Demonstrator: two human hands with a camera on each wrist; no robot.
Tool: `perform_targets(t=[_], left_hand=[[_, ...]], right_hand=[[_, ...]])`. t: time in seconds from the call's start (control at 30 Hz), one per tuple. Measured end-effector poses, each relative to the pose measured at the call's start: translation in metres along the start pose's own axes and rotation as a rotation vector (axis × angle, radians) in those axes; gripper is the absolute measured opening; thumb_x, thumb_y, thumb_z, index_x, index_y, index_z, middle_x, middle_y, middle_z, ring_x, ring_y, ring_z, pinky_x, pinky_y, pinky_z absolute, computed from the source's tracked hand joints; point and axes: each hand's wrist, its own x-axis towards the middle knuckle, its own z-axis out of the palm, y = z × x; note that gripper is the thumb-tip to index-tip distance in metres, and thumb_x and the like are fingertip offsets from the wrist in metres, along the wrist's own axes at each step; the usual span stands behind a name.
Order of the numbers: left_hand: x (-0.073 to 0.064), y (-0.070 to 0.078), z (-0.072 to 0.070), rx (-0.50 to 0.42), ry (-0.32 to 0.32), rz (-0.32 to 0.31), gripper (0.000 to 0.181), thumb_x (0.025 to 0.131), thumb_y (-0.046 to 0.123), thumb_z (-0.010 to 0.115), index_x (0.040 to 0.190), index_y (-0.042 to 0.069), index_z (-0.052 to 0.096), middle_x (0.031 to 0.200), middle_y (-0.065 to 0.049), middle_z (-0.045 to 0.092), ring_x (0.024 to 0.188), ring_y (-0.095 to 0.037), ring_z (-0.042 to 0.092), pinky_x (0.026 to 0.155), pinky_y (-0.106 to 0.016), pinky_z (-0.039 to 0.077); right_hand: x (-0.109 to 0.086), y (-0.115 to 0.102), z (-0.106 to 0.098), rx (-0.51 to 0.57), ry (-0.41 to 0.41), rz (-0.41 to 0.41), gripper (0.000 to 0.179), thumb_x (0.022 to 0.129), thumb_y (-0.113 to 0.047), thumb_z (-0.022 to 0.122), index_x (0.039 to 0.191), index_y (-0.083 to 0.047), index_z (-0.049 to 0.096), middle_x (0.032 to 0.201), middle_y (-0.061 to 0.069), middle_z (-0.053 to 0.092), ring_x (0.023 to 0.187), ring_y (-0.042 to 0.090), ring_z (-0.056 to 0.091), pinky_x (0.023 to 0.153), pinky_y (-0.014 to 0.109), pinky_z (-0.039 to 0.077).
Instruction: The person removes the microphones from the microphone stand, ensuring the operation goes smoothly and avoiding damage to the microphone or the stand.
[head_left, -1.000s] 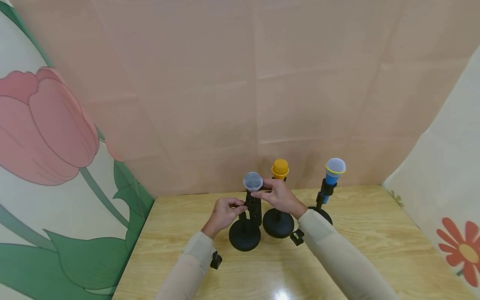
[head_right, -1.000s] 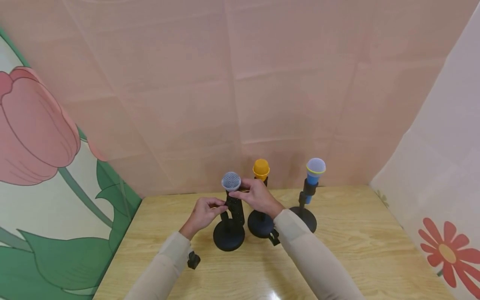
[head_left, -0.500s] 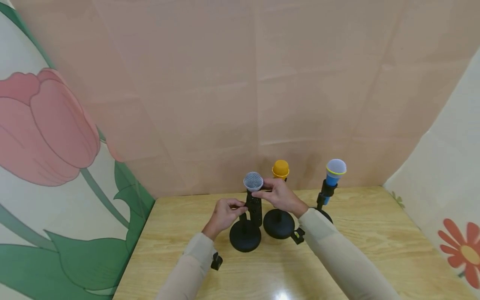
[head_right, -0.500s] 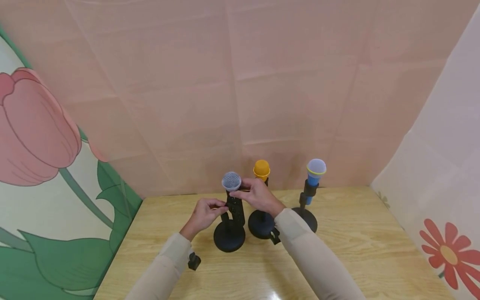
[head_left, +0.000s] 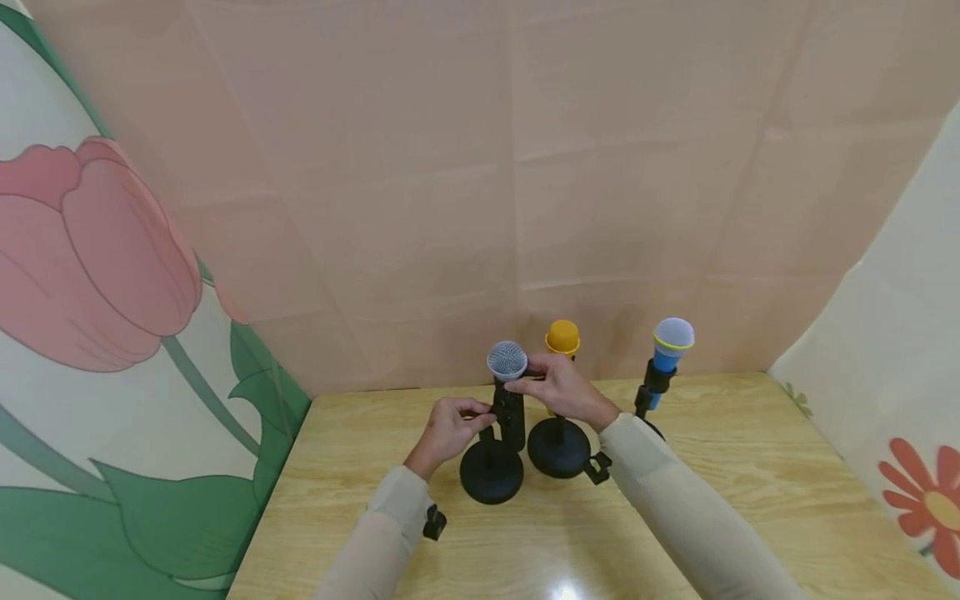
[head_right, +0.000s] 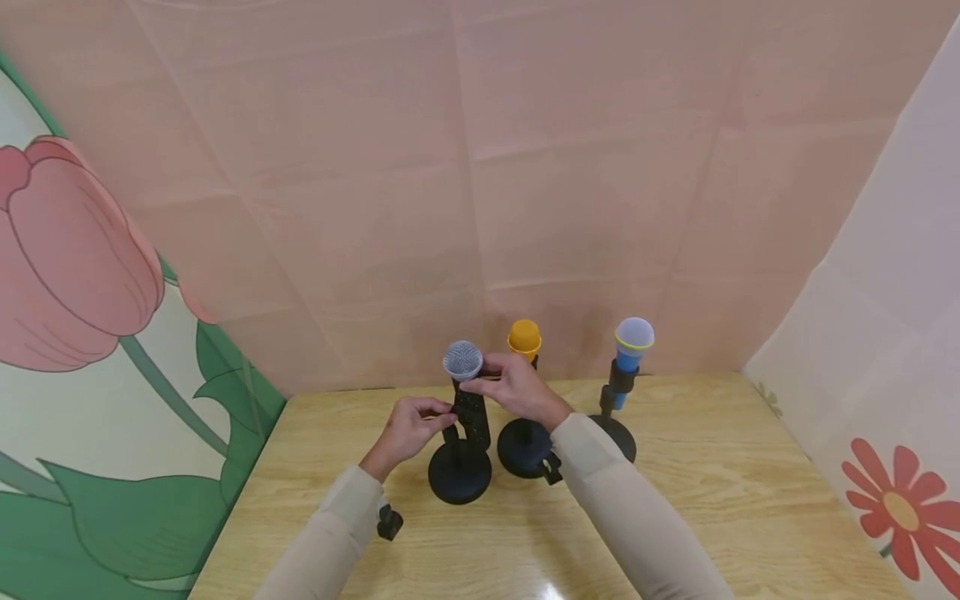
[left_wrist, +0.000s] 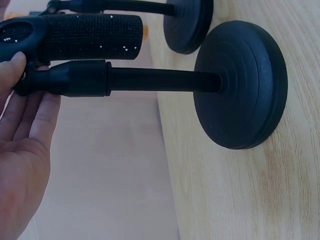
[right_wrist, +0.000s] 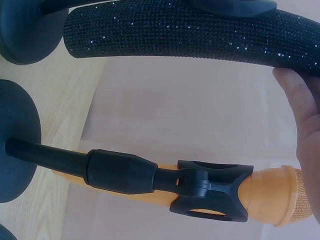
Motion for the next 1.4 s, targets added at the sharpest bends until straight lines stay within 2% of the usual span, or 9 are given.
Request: perform_targets(t=[0.17,0.53,0.83,1.0,1.27,1.4], left_hand=[[0.0003,-0.0004,-0.0001,0.002,0.001,0.009,0.007,0.089,0.008,0.076,0.093,0.003,0.080,0.094,-0.005,0.075,0.091,-0.020,0.069,0.079,-0.035,0.059],[0.0010,-0.0020,0.0018,-0.001,0.010,0.025,0.007,0.088,0.007,0.077,0.092,0.002,0.079,0.094,-0.007,0.076,0.091,-0.021,0.070,0.078,-0.034,0.059],[0.0007,-0.0026,0.0022,-0.003,0.018,0.032,0.006,0.088,0.008,0.077,0.091,0.003,0.080,0.092,-0.005,0.076,0.090,-0.021,0.070,0.079,-0.037,0.059],[0.0003,-0.0041,0.0029,-0.007,0.010,0.053,0.006,0.088,0.008,0.077,0.091,0.003,0.080,0.092,-0.005,0.076,0.089,-0.021,0.070,0.077,-0.034,0.059],[0.0007,-0.0024,0.0018,0.000,0.010,0.035,0.007,0.087,0.007,0.078,0.092,0.003,0.080,0.093,-0.005,0.076,0.090,-0.020,0.070,0.079,-0.034,0.059],[0.0006,-0.0027,0.0010,-0.009,0.003,0.029,0.007,0.087,0.007,0.078,0.092,0.003,0.080,0.093,-0.006,0.076,0.091,-0.021,0.070,0.079,-0.036,0.059]], right_hand=[[0.0019,-0.0018,-0.0003,-0.027,-0.012,-0.005,0.033,0.090,0.002,0.071,0.122,0.009,0.065,0.118,0.022,0.069,0.107,0.034,0.068,0.092,0.045,0.053],[-0.0001,0.0021,-0.0058,0.006,-0.021,-0.036,0.034,0.090,-0.008,0.075,0.122,0.003,0.068,0.118,0.016,0.070,0.105,0.027,0.069,0.092,0.040,0.054],[0.0014,0.0023,-0.0078,0.011,-0.040,-0.037,0.034,0.091,-0.008,0.074,0.122,0.003,0.067,0.119,0.016,0.070,0.107,0.028,0.069,0.094,0.042,0.052],[0.0001,0.0016,-0.0073,0.002,-0.028,-0.030,0.034,0.091,-0.010,0.075,0.122,0.002,0.068,0.117,0.015,0.071,0.106,0.028,0.069,0.092,0.041,0.054],[-0.0008,-0.0053,-0.0042,-0.046,0.022,-0.013,0.036,0.088,-0.015,0.079,0.120,-0.002,0.069,0.116,0.012,0.072,0.104,0.029,0.069,0.091,0.046,0.054],[-0.0005,-0.0047,-0.0046,-0.027,0.008,-0.024,0.035,0.089,-0.012,0.077,0.119,0.001,0.069,0.116,0.014,0.071,0.107,0.030,0.069,0.092,0.046,0.054]])
